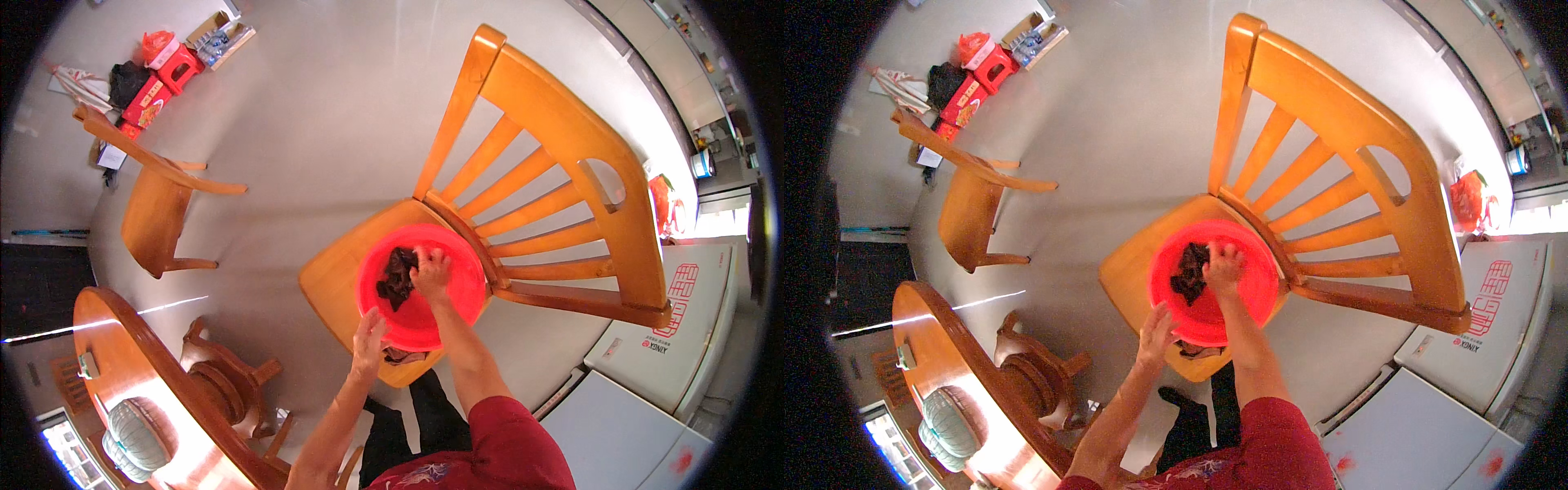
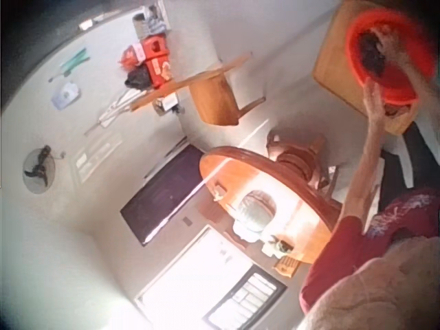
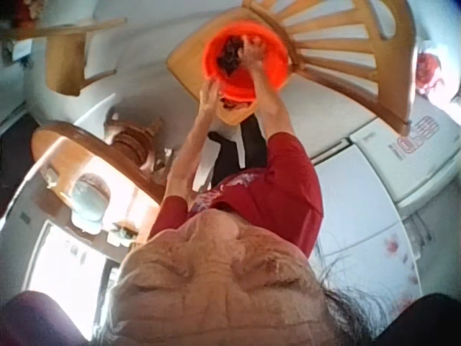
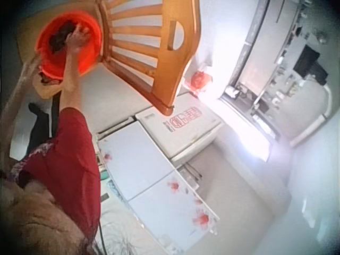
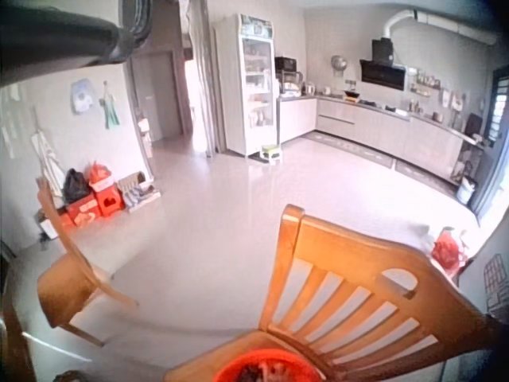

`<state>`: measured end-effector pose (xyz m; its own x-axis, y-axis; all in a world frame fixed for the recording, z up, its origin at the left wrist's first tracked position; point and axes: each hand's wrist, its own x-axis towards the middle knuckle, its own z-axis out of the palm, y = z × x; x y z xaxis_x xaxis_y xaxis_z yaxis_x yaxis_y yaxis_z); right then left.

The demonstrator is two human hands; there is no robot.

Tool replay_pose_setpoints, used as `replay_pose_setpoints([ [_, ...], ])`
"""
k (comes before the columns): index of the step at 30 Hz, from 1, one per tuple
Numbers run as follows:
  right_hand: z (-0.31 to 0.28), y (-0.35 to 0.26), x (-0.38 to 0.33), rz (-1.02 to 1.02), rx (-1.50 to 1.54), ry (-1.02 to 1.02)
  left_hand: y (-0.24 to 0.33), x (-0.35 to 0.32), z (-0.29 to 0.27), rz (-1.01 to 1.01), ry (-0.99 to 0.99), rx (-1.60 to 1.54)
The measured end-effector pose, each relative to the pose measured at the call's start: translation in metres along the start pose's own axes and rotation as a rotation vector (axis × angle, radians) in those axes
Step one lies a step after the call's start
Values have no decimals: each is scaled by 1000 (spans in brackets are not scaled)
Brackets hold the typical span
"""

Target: The person fills a red basin with water at the sink, then carries it to a dining table. They use a cloth to wipe the table surface, moving aside covered food containers and a tissue box to clean underneath, then replace the items and continue wiping the table.

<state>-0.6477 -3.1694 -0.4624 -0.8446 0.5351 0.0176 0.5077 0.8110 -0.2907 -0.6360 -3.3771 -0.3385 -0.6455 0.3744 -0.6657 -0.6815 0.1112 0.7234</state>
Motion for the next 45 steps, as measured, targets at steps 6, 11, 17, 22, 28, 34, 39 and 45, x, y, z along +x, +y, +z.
replay_pose_setpoints([
  [6,-15,-30,-28,142,1030,-223,-9,71,28,-478,53,-440],
  [11,-121,-70,-58,-94,1213,-306,-31,100,30,-317,-200,-809],
  [17,-125,-87,-50,-150,844,87,-9,97,46,-293,-237,-812],
  [22,-69,-37,-23,-119,492,373,4,94,67,-262,-76,-664],
  [28,-47,25,-28,91,-94,-76,3,93,46,-259,185,-268],
  [34,-24,-8,-34,-24,-8,-43,-1,89,35,-551,151,-343],
  [39,-71,-56,-51,-154,751,-32,-3,83,27,-413,-120,-566],
  [45,-160,-95,-72,-258,960,-77,13,96,28,-572,-290,-673],
])
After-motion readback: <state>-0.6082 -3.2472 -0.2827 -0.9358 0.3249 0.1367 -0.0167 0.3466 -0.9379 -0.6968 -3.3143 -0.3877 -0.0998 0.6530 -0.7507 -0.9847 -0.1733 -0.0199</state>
